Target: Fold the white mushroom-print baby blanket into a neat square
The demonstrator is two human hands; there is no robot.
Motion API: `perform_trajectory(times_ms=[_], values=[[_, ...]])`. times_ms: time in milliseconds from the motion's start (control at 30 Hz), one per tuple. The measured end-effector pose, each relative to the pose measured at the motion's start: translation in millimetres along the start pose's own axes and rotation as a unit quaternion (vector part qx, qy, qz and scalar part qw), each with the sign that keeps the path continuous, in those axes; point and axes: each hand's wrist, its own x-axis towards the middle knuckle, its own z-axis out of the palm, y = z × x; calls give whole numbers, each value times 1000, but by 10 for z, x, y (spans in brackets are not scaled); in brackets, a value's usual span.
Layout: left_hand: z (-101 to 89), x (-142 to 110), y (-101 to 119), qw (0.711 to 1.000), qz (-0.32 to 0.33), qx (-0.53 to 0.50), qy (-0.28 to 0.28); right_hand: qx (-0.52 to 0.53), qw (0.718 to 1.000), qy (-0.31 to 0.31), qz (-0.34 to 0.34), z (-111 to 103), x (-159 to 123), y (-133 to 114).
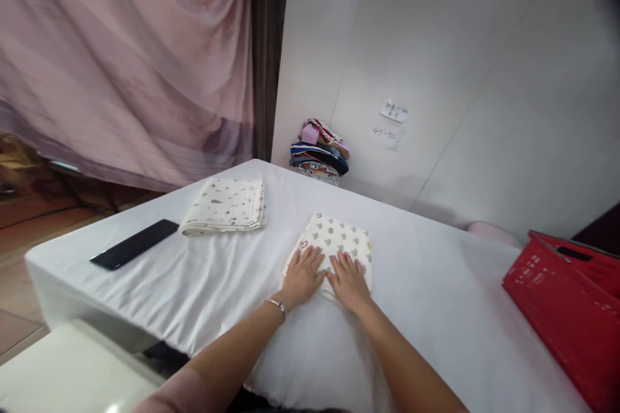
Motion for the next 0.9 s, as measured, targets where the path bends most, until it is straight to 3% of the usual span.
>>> perform_trajectory(times_ms=[100, 233, 400, 567, 700, 900], values=[[-109, 203, 10, 997, -47, -17, -63, 2, 1000, -23, 14, -12, -25, -13], [-170, 433, -28, 996, -81, 29, -34, 21, 999, -25, 16, -49, -41, -16], [-48, 377, -145, 989, -124, 16, -82, 53, 997, -52, 19, -158, 74, 33], [-34, 344, -154, 988, -128, 19, -89, 8, 996, 36, 81, -326, 441, 257], [-49, 357, -146, 987, -132, 17, -89, 7, 988, 13, 153, -206, 597, 462], [-27, 347, -147, 987, -133, 22, -87, 21, 988, 1, 156, -47, 581, 552]])
